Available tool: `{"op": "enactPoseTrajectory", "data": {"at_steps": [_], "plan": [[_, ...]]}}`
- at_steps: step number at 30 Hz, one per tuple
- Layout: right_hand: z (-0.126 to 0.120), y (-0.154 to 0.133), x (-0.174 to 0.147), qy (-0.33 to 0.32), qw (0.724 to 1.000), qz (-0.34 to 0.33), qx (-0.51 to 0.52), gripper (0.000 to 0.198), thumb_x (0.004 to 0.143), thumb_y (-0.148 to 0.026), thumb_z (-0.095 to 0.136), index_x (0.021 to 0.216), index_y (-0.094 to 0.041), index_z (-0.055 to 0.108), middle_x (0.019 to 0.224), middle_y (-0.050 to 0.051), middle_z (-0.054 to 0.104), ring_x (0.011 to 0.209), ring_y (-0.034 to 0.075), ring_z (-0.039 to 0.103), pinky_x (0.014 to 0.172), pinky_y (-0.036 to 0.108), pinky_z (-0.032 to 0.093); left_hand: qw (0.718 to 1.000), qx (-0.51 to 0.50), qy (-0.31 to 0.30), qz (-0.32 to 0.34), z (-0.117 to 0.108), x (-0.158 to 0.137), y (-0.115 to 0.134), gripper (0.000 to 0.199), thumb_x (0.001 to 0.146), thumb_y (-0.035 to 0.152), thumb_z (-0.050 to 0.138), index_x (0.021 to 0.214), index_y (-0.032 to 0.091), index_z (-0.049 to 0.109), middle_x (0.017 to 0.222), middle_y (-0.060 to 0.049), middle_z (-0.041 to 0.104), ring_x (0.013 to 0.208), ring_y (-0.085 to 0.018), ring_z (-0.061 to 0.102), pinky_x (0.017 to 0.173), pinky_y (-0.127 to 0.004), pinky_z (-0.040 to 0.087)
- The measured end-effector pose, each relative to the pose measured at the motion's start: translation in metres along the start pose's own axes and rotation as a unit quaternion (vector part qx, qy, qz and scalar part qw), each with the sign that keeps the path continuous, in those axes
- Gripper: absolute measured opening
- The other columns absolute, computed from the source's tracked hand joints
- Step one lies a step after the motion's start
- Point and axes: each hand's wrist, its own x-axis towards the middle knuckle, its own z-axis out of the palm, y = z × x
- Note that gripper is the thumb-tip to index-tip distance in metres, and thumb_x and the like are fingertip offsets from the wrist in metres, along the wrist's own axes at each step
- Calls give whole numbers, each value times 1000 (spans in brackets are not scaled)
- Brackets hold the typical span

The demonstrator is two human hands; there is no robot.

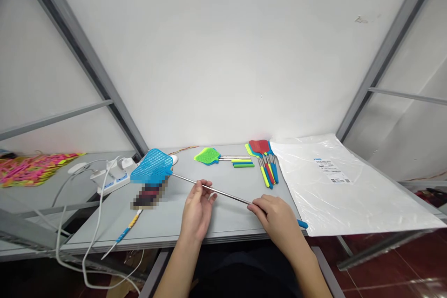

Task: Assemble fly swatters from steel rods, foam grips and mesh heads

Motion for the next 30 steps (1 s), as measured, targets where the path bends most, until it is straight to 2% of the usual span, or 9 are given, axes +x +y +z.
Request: {"op": "enactPoseTrajectory", "data": {"at_steps": [4,7,13,16,21,30], "plan": [[12,-2,0,40,998,-16,-39,27,97,-38,43,88,-24,64,78,3,63,73,19,58,68,31,39,989,100,-94,-47,13,-18,-20,29,82,42,64,96,16,68,100,-10,67,88,-17,58,75,-27,45],[16,-3,0,63,996,-34,-50,27,97,-38,43,90,-23,64,77,3,63,72,18,58,66,30,39,980,121,-147,-58,18,-26,-28,33,86,45,58,94,15,68,99,-13,67,91,-20,59,77,-30,46],[25,8,5,96,991,-56,-80,26,98,-34,42,96,-23,66,81,4,64,72,17,57,67,30,36,992,63,-90,-66,5,-8,-31,28,82,43,64,89,17,68,101,-9,66,89,-17,58,74,-28,46],[34,10,7,116,987,-57,-96,25,98,-30,42,97,-22,66,80,4,65,75,17,58,75,32,33,993,37,-78,-82,0,0,-36,25,81,41,66,90,17,67,101,-8,66,86,-15,58,73,-28,46],[43,10,9,157,983,-32,-87,21,97,-25,45,99,-22,66,85,4,66,85,18,58,88,36,29,995,23,-67,-69,2,-1,-41,27,80,42,67,90,17,67,101,-8,66,85,-15,59,73,-29,47],[36,4,11,140,987,-35,-65,21,97,-25,44,96,-24,65,83,1,67,79,15,59,98,40,22,995,86,-41,-13,-1,-1,-21,28,78,42,69,87,15,69,100,-11,68,96,-20,59,74,-28,46]]}}
